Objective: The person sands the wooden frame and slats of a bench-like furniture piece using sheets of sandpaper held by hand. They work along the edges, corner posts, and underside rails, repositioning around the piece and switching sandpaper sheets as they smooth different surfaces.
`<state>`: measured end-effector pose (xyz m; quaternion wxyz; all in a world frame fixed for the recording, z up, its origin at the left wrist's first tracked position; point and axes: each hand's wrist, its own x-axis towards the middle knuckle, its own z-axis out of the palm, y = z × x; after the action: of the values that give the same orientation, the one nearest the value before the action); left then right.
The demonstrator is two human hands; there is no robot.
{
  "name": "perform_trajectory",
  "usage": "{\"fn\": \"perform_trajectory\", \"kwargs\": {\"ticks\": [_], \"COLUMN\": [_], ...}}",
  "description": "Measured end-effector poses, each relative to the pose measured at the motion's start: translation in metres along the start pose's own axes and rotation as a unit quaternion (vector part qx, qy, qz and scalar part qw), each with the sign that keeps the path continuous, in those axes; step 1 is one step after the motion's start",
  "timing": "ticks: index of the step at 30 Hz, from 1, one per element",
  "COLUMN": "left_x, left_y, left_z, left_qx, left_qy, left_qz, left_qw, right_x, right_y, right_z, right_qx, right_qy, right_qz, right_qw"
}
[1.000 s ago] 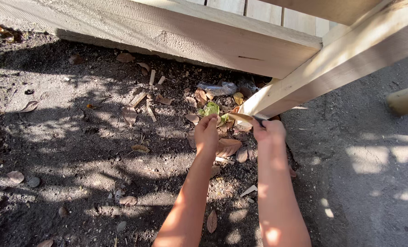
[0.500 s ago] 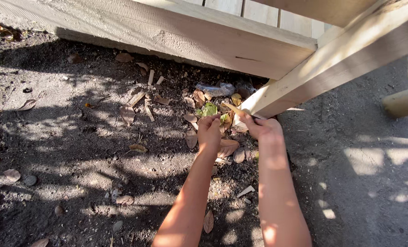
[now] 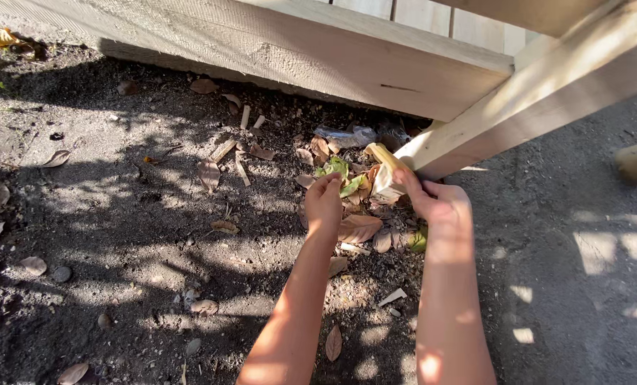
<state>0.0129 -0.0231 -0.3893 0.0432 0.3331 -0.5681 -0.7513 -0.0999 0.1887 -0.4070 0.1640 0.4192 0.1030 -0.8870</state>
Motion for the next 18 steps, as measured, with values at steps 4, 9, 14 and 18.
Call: {"fn": "perform_trajectory", "kwargs": {"ticks": [4, 9, 14, 18], "left_x": [-0.002, 0.0, 0.006, 0.011], "left_y": [-0.004, -0.011, -0.021, -0.027], "left_z": [0.0, 0.012, 0.019, 0.022], "left_qx": [-0.005, -0.02, -0.046, -0.027], "left_qy": [0.016, 0.0, 0.001, -0.008], "left_qz": [-0.066, -0.023, 0.014, 0.028], "left_qw": [0.998, 1.0, 0.999, 0.999], "right_x": [0.017, 0.016, 0.014, 0.005], "right_y": [0.01, -0.004, 0.009, 0.01], "right_z": [-0.002, -0.018, -0.021, -0.014], "right_qx": [-0.059, -0.049, -0.02, -0.023], "right_qy": [0.034, 0.013, 0.05, 0.015], "right_qz": [-0.05, -0.003, -0.054, -0.019], "right_qw": [0.996, 0.999, 0.997, 0.999]}}
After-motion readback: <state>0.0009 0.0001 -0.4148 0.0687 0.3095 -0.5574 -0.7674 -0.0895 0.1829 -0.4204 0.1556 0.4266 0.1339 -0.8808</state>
